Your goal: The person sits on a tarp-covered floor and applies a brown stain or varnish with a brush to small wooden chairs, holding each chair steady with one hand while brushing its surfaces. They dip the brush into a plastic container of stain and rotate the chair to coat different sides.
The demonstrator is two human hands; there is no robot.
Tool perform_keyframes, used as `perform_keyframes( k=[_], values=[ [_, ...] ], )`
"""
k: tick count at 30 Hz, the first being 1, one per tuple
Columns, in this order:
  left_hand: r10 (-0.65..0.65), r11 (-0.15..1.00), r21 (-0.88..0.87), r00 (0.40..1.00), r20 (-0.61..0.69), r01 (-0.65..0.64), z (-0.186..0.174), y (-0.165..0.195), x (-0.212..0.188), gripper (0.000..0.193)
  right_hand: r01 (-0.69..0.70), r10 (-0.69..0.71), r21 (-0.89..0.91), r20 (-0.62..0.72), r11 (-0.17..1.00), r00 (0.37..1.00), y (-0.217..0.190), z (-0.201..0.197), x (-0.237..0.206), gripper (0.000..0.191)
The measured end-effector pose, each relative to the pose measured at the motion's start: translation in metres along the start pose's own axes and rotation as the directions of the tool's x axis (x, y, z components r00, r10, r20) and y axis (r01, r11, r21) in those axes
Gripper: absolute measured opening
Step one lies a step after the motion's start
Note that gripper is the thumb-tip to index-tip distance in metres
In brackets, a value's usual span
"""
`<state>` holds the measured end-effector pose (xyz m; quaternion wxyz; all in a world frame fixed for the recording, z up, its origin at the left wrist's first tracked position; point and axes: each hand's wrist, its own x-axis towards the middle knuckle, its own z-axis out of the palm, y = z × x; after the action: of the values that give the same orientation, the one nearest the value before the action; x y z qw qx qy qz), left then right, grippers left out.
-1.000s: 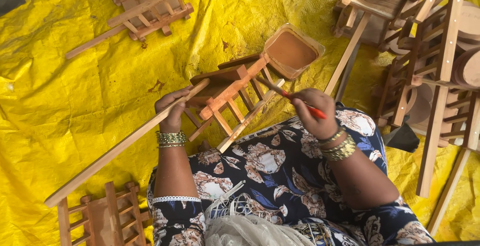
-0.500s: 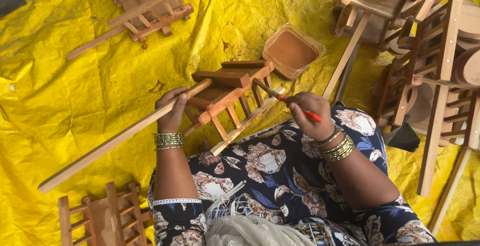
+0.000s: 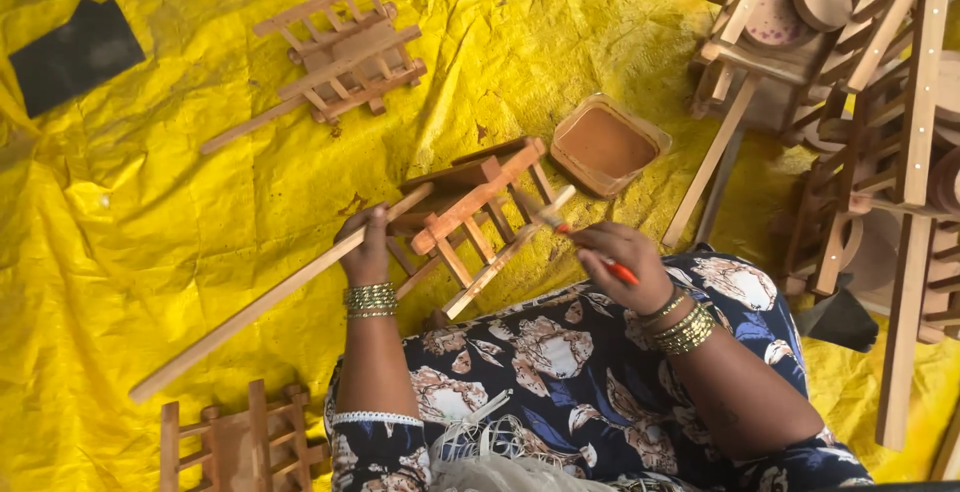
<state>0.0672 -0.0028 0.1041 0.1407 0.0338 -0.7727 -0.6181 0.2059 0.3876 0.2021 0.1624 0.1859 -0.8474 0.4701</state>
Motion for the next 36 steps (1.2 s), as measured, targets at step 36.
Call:
perform_keyframes(
  k=[36],
  values=[
    [0.185,0.980,0.053,0.975,0.119,-0.193,-0.014,0.036,-0.009,0.022,-0.260,0.273,-0.083,0.268,0.962,0.924,0.008,-0.011,0.020,0.018]
  ],
)
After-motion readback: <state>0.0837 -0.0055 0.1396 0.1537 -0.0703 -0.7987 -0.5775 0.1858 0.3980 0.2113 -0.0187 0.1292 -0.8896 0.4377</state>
